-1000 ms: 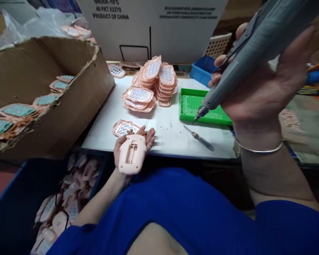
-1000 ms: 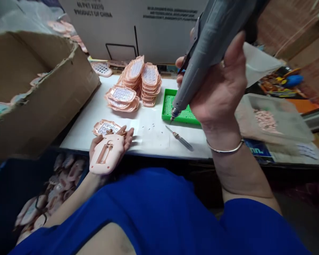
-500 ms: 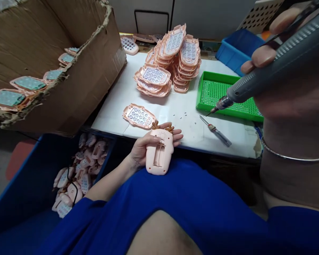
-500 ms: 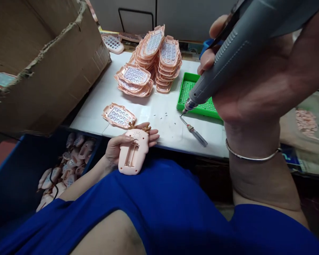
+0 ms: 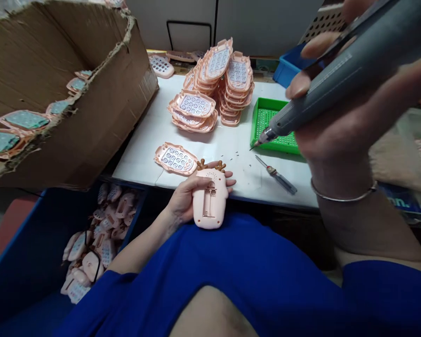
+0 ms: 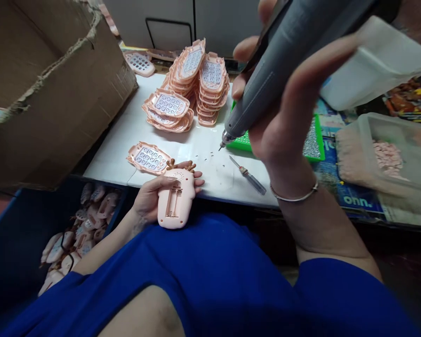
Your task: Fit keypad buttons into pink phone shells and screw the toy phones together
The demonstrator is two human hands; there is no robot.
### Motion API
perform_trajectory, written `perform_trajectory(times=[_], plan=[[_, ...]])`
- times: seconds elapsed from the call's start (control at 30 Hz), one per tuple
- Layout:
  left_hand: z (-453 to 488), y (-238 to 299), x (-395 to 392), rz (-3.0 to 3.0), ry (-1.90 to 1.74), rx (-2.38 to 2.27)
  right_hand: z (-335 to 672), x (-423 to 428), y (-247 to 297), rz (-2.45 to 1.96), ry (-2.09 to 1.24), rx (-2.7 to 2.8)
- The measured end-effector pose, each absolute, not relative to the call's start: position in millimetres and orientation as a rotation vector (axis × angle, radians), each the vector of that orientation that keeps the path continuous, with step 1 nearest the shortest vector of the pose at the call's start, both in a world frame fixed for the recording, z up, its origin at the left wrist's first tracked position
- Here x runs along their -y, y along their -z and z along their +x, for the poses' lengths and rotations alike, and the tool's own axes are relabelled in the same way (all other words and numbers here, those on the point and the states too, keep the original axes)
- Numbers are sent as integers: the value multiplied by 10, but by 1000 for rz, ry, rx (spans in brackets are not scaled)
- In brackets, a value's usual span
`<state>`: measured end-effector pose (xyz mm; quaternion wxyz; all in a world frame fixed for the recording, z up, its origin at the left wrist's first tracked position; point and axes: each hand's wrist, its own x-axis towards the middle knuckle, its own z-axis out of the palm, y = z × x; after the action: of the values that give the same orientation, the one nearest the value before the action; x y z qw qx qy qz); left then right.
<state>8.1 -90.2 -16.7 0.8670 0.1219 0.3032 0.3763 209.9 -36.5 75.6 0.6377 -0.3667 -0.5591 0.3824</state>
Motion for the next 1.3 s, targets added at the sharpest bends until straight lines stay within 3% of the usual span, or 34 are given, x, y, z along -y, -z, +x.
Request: perform_trajectory(times=[0.1,0.3,1.3], plan=[[165,124,876,226,-770,-638,2080,314,-669,-695,-735,1243],[307,60,816,241,-731,-643,2152,137,-618,-932,-633,1220],[240,98,902,255,-837,-767,1969,161,-161,-1008,-629,1118]])
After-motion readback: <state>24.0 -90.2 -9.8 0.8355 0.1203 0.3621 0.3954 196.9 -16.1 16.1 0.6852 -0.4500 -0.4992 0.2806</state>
